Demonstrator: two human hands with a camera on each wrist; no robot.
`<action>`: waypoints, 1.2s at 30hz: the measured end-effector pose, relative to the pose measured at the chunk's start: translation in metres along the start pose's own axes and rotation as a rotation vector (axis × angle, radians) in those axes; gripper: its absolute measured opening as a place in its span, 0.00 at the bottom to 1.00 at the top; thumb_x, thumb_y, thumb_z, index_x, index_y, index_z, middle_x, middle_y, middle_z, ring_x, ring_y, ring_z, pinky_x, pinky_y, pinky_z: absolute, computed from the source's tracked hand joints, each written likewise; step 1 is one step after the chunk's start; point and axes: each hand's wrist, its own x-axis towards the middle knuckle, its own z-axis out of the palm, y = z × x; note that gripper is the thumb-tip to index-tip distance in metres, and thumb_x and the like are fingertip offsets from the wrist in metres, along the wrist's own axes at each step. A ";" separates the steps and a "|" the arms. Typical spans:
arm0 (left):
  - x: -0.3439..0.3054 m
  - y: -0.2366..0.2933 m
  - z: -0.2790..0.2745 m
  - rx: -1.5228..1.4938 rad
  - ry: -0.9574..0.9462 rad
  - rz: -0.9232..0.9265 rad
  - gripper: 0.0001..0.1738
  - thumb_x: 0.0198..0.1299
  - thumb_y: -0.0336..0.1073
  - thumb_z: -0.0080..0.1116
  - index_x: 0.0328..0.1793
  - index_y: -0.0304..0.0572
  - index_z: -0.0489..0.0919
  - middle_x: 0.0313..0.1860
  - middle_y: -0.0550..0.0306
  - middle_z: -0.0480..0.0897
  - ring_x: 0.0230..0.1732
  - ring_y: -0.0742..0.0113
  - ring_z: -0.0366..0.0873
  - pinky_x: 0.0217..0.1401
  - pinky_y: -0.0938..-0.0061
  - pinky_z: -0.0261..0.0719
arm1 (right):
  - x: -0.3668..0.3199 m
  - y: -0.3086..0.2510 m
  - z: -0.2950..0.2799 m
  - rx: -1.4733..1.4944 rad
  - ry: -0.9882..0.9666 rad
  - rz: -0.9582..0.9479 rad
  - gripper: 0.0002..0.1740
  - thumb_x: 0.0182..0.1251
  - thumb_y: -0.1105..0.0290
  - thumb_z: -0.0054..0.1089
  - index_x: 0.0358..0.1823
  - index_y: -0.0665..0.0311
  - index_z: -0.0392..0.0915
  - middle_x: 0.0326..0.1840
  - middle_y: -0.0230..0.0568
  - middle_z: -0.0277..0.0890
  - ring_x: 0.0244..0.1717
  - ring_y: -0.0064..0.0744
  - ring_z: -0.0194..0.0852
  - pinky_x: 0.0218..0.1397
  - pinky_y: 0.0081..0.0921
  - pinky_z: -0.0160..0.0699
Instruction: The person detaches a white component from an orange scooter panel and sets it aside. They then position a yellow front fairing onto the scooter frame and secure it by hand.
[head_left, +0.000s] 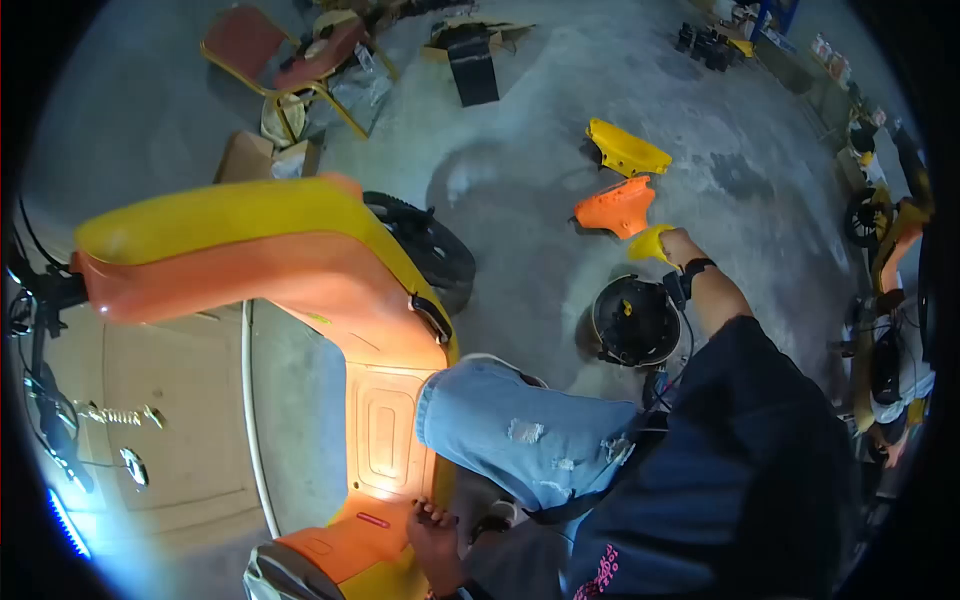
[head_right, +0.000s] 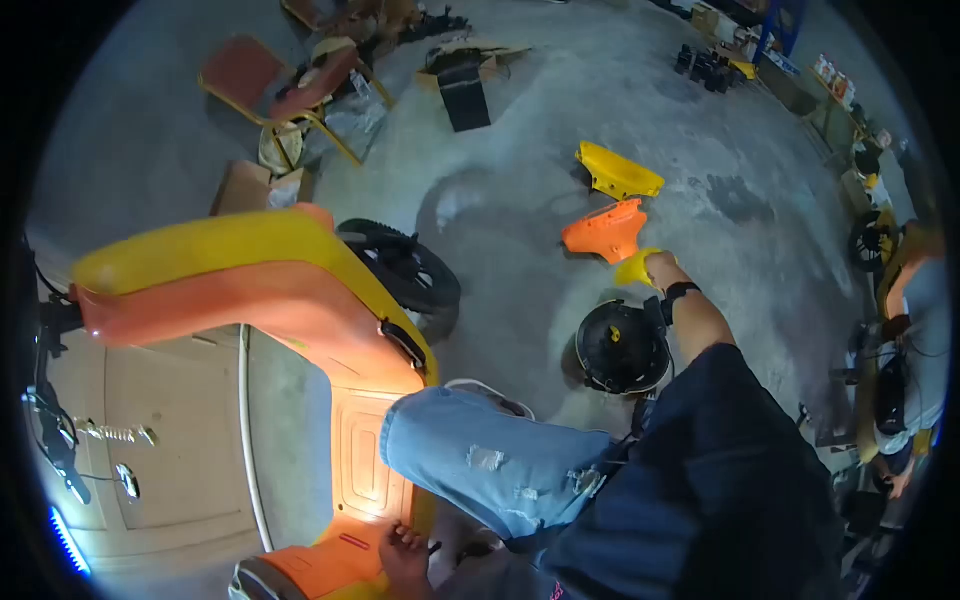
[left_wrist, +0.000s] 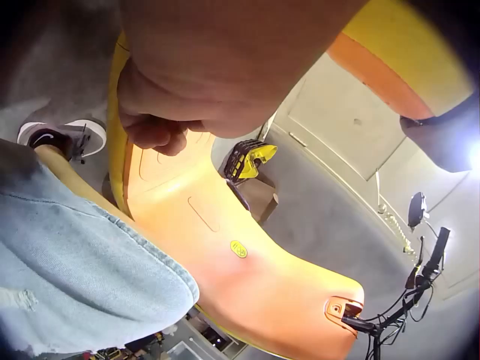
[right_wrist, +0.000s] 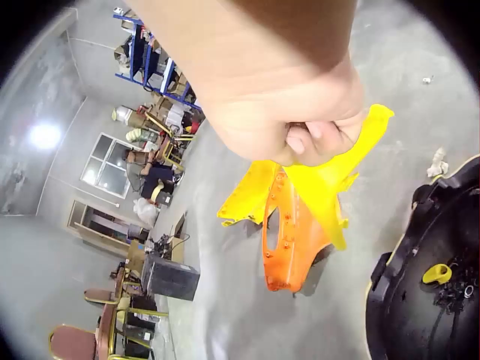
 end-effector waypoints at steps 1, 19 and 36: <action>-0.004 0.004 -0.008 0.004 -0.019 0.011 0.07 0.64 0.35 0.46 0.39 0.42 0.73 0.26 0.64 0.72 0.24 0.73 0.67 0.24 0.78 0.66 | 0.007 0.013 0.006 0.195 -0.119 -0.065 0.12 0.63 0.75 0.49 0.46 0.72 0.74 0.35 0.51 0.78 0.32 0.49 0.80 0.31 0.41 0.78; -0.031 0.004 0.020 -0.041 -0.104 0.260 0.12 0.64 0.25 0.48 0.54 0.31 0.70 0.38 0.57 0.76 0.31 0.72 0.71 0.29 0.80 0.72 | -0.115 -0.032 0.097 -0.458 -0.384 -0.095 0.12 0.61 0.68 0.55 0.42 0.68 0.76 0.19 0.35 0.70 0.13 0.24 0.58 0.15 0.28 0.54; -0.069 0.017 0.010 -0.445 -0.393 0.231 0.06 0.57 0.21 0.43 0.39 0.38 0.70 0.36 0.54 0.74 0.33 0.67 0.70 0.30 0.80 0.68 | -0.481 -0.089 0.201 -0.622 -1.104 -1.798 0.09 0.63 0.66 0.57 0.36 0.64 0.80 0.29 0.41 0.80 0.29 0.34 0.81 0.33 0.27 0.78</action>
